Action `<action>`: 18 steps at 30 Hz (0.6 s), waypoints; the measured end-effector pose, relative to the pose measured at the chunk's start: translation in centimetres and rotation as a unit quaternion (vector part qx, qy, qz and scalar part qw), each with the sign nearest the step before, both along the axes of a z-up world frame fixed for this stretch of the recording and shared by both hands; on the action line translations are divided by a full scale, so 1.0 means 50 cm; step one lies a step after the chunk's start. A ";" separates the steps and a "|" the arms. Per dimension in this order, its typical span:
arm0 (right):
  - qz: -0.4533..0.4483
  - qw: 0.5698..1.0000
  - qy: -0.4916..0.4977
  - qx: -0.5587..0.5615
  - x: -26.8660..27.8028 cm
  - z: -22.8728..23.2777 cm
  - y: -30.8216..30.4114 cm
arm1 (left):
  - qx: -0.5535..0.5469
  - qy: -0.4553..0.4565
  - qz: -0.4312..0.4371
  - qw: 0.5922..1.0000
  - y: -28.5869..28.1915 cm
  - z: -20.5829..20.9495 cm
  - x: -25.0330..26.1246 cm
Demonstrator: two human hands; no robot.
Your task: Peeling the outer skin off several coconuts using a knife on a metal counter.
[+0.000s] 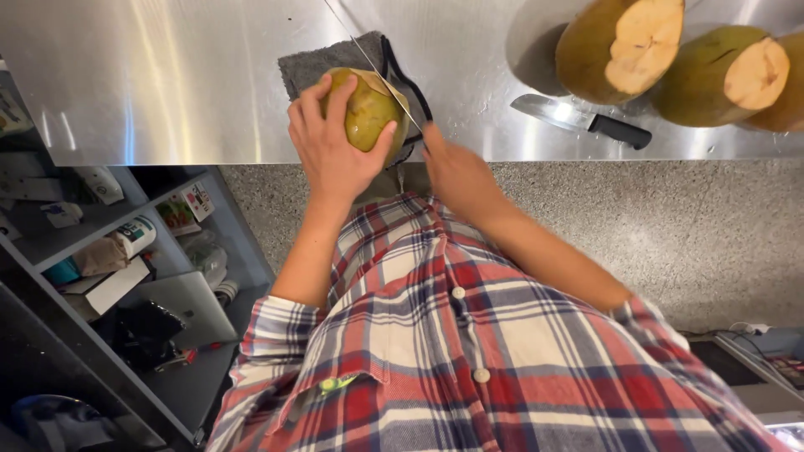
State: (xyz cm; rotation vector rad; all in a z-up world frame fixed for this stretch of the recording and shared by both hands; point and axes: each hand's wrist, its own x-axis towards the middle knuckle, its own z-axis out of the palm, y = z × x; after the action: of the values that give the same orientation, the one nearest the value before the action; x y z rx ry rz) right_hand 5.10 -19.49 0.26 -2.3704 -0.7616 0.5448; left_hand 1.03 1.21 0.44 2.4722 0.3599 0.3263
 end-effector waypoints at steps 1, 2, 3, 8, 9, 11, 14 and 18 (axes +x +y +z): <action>0.002 1.000 -0.001 0.000 -0.012 0.005 -0.021 | 0.000 -0.001 0.002 1.000 -0.005 0.000 0.001; -0.007 0.997 0.047 -0.053 -0.025 0.008 -0.036 | 0.006 -0.011 -0.002 1.000 -0.004 0.002 0.001; -0.017 0.990 0.094 -0.107 -0.038 0.010 -0.052 | 0.012 -0.021 -0.007 1.000 -0.004 0.003 0.001; -0.002 1.000 0.019 -0.007 0.011 -0.068 0.003 | -0.008 -0.003 -0.007 1.000 0.008 -0.003 0.008; 0.005 1.000 0.011 -0.015 0.020 -0.088 0.018 | -0.008 -0.006 -0.005 1.000 0.011 -0.006 0.006; 0.004 1.000 0.028 -0.004 -0.008 -0.031 -0.012 | -0.014 -0.005 -0.011 1.000 0.008 0.001 -0.002; 0.002 0.996 0.070 -0.049 -0.029 -0.005 -0.043 | -0.012 -0.020 -0.023 0.999 0.014 0.004 0.004; 0.007 0.999 0.045 -0.007 0.004 -0.078 -0.022 | -0.028 -0.014 -0.021 0.999 0.023 -0.014 0.009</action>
State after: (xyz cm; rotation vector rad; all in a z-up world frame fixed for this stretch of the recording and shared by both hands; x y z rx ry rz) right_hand 5.29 -20.60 -3.66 -2.3374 -0.7360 0.6596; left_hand 1.50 2.35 -0.29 2.4151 0.3021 0.3280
